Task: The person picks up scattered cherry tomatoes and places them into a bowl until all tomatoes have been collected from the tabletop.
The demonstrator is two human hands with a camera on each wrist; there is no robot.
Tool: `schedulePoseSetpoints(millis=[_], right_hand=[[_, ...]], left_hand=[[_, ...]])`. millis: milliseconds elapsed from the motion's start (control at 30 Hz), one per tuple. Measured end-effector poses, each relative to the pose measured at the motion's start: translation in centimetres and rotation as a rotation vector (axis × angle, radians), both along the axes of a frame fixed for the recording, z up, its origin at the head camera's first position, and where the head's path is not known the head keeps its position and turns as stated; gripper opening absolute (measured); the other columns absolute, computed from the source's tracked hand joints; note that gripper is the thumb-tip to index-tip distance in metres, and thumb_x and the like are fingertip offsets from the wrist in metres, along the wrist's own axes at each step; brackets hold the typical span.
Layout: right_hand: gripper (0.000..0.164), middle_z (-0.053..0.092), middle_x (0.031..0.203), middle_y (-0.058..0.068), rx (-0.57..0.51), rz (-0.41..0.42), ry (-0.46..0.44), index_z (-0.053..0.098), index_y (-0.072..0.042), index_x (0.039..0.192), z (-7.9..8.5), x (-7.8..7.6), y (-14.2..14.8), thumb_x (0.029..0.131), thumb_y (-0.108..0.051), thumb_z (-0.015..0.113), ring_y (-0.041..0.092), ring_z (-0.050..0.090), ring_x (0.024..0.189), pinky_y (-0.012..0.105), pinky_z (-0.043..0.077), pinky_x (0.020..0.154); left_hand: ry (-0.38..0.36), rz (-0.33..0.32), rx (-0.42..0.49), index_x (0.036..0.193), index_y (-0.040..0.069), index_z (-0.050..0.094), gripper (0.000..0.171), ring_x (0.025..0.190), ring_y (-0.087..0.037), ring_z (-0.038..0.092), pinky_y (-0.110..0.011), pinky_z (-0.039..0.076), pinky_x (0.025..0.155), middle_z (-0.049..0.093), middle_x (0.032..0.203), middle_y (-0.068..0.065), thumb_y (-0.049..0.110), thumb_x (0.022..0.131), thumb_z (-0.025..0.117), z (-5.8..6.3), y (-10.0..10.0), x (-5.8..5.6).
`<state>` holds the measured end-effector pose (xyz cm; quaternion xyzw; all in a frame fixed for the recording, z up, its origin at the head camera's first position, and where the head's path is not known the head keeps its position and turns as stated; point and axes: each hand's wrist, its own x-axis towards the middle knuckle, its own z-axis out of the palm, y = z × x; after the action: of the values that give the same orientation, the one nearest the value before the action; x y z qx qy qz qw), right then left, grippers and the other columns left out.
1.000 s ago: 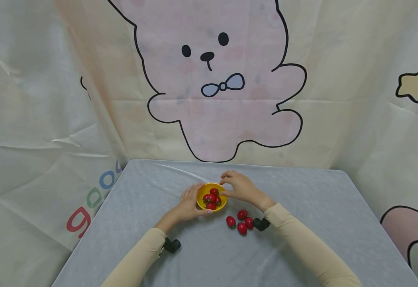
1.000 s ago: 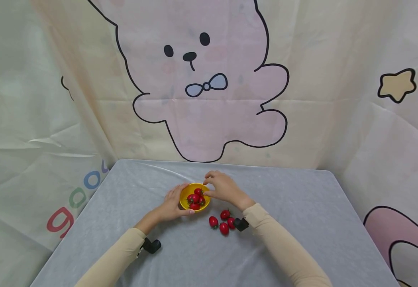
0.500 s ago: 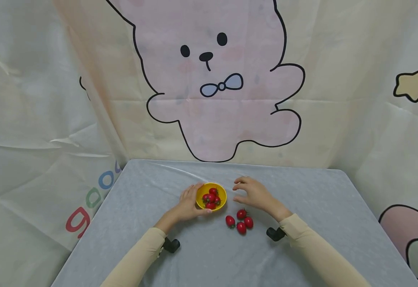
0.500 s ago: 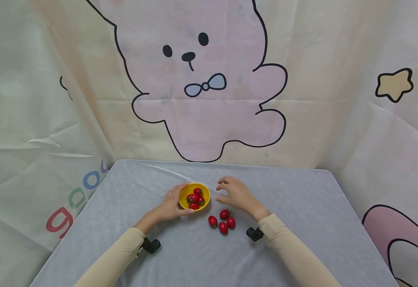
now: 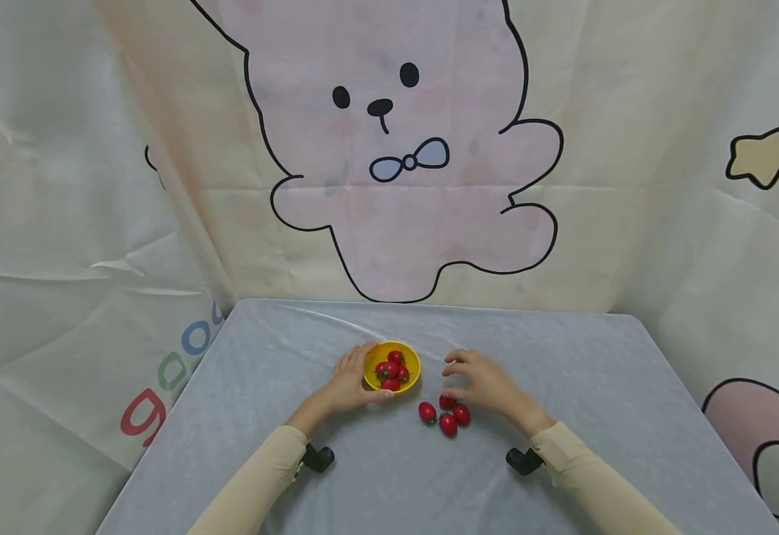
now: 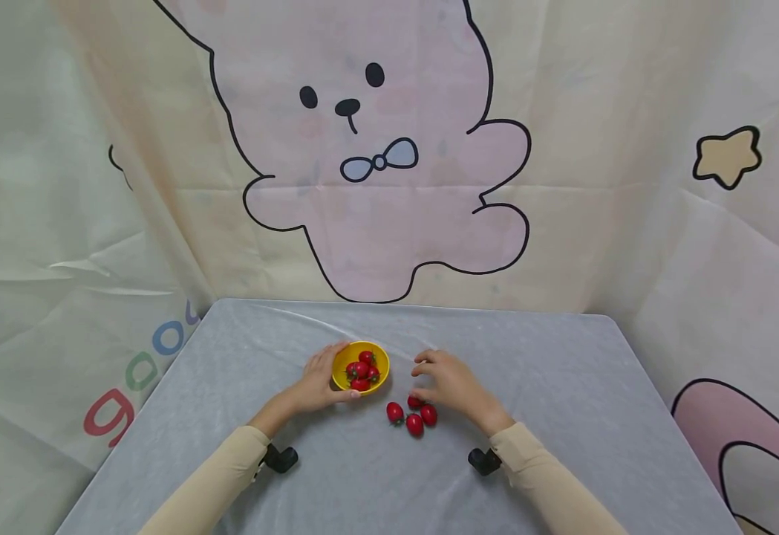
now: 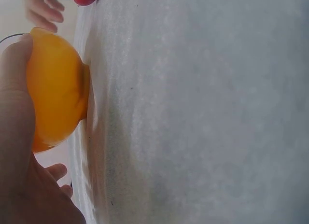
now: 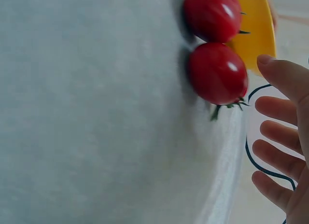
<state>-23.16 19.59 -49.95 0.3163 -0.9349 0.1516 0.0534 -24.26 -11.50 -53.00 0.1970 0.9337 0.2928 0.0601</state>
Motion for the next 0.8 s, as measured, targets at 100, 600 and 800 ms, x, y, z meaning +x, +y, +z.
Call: schedulePoseSetpoints(millis=[100, 600, 800], right_hand=[[0.038, 0.066, 0.122, 0.006, 0.004, -0.005, 0.002, 0.076, -0.015, 0.105, -0.4, 0.4, 0.1, 0.081, -0.044, 0.079, 0.025, 0.062, 0.111, 0.045, 0.054, 0.094], [0.037, 0.067, 0.117, 0.004, 0.029, -0.054, -0.006, 0.077, -0.015, 0.099, -2.5, 1.5, -0.1, 0.079, -0.046, 0.080, 0.022, 0.063, 0.105, 0.042, 0.054, 0.094], [0.032, 0.068, 0.111, 0.004, 0.009, -0.050, 0.046, 0.076, -0.015, 0.093, -3.0, 1.6, -0.2, 0.077, -0.041, 0.082, 0.021, 0.064, 0.099, 0.041, 0.055, 0.088]], left_hand=[[0.001, 0.002, 0.005, 0.157, 0.018, 0.019, 0.105, 0.152, -0.040, 0.016, -0.060, 0.011, 0.123, 0.026, 0.163, -0.010, 0.062, 0.078, 0.074, -0.1, 0.0, 0.0], [0.001, 0.004, -0.001, 0.157, 0.017, 0.018, 0.106, 0.152, -0.039, 0.017, -0.059, 0.012, 0.124, 0.026, 0.163, -0.010, 0.063, 0.078, 0.073, 0.1, 0.0, 0.1], [-0.008, 0.013, 0.001, 0.157, 0.019, 0.018, 0.105, 0.152, -0.038, 0.016, -0.059, 0.011, 0.124, 0.025, 0.164, -0.009, 0.062, 0.078, 0.073, 0.1, 0.1, 0.2]])
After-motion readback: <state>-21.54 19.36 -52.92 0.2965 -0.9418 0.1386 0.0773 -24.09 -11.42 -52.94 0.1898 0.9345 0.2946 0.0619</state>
